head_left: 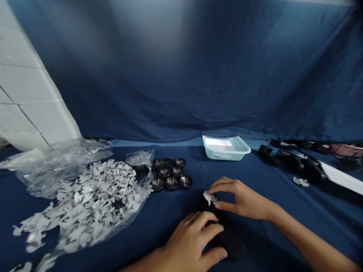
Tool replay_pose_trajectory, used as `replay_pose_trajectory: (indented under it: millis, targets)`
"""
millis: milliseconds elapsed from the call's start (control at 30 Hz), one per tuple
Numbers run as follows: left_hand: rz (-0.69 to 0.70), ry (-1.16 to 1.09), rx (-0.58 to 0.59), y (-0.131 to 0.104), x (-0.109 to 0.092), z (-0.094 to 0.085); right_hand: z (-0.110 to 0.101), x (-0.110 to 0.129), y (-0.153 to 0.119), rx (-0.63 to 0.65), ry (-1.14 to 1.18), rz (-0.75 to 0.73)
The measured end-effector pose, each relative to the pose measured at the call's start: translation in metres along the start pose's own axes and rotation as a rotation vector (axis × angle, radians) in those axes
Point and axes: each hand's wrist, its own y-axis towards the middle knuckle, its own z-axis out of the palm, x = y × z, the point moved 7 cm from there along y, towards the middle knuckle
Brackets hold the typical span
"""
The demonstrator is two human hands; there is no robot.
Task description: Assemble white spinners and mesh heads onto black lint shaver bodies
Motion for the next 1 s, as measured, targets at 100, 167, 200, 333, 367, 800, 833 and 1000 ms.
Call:
replay_pose_trajectory:
  millis: [100, 167, 200, 333, 367, 800, 833, 1000]
  targets:
    - [0.024, 0.027, -0.020, -0.001, -0.002, -0.001, 0.002, -0.001, 0.000, -0.031, -0.020, 0.014]
    - [0.044, 0.035, -0.063, -0.002, -0.003, -0.002, 0.003, -0.001, 0.000, -0.041, -0.019, 0.014]
    - [0.046, 0.037, -0.105, -0.004, -0.002, -0.004, 0.004, -0.001, 0.000, -0.043, -0.017, 0.015]
    - [-0.040, 0.077, -0.336, -0.010, 0.008, -0.018, 0.004, 0.000, -0.001, -0.033, -0.019, 0.029]
    - [-0.067, 0.091, -0.372, -0.010, 0.012, -0.021, 0.005, 0.001, -0.001, -0.031, -0.021, 0.030]
    - [-0.173, 0.142, -0.328, -0.003, 0.028, -0.019, -0.001, -0.001, -0.003, 0.049, 0.044, 0.043]
    - [-0.179, 0.137, -0.322, -0.003, 0.028, -0.019, -0.002, -0.002, -0.003, 0.062, 0.046, 0.048]
    - [-0.208, 0.114, -0.311, -0.002, 0.030, -0.021, -0.004, -0.002, -0.003, 0.056, 0.060, 0.052]
